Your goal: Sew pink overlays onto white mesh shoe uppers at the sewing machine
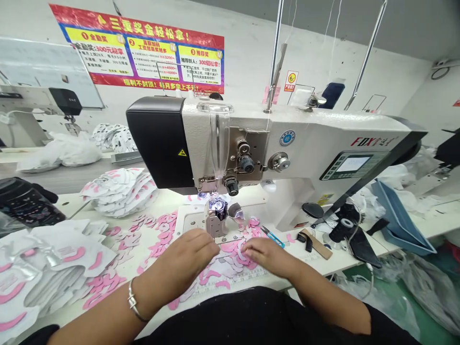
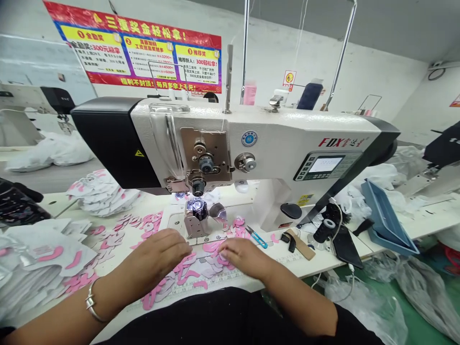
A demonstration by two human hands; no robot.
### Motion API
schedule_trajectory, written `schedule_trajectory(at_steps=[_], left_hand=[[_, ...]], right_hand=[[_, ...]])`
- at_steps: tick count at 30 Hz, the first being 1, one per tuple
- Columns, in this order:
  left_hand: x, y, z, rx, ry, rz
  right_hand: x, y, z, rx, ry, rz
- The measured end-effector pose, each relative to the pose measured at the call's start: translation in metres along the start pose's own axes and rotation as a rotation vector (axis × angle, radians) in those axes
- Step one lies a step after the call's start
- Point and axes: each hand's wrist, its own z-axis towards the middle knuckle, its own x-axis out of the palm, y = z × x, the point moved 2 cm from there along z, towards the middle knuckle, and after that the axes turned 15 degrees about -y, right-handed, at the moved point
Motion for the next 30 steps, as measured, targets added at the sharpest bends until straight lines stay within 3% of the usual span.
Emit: schedule_trajectory(at_steps=[4, 8, 15, 18, 22, 25, 28, 30], left_hand=[[0.008, 0.008, 0.003, -0.223, -0.102, -0.069], [0.007, 0.011, 0.009, -0.347, -0.146, -0.069], [-0.009, 0.011, 0.007, -0.421, -0.250, 0.040], [-0.011, 0.011, 0.007, -0.405, -0.277, 0.056], [-0.013, 0.012, 0.011, -0.359, -0.293, 0.085], [-0.018, 0.011, 0.016, -0.301, -0.310, 0.096], [-0.022, 0.008, 0.019, -0.217, -0.335, 0.100], [-0.023, 0.006, 0.019, -0.173, -0.344, 0.109]], right_hand=[[-0.025, -0.050, 0.004, 0.246, -0.209, -0.221], [-0.021, -0.084, 0.004, 0.355, -0.236, -0.354], [-0.011, -0.089, 0.005, 0.439, -0.288, -0.316], [-0.018, -0.071, 0.004, 0.444, -0.285, -0.198], [-0.032, -0.020, 0.003, 0.326, -0.235, -0.062], [-0.039, 0.028, 0.010, 0.103, -0.088, 0.015], [-0.042, 0.064, 0.023, -0.138, -0.047, -0.098], [-0.040, 0.080, 0.033, -0.222, -0.038, -0.179]])
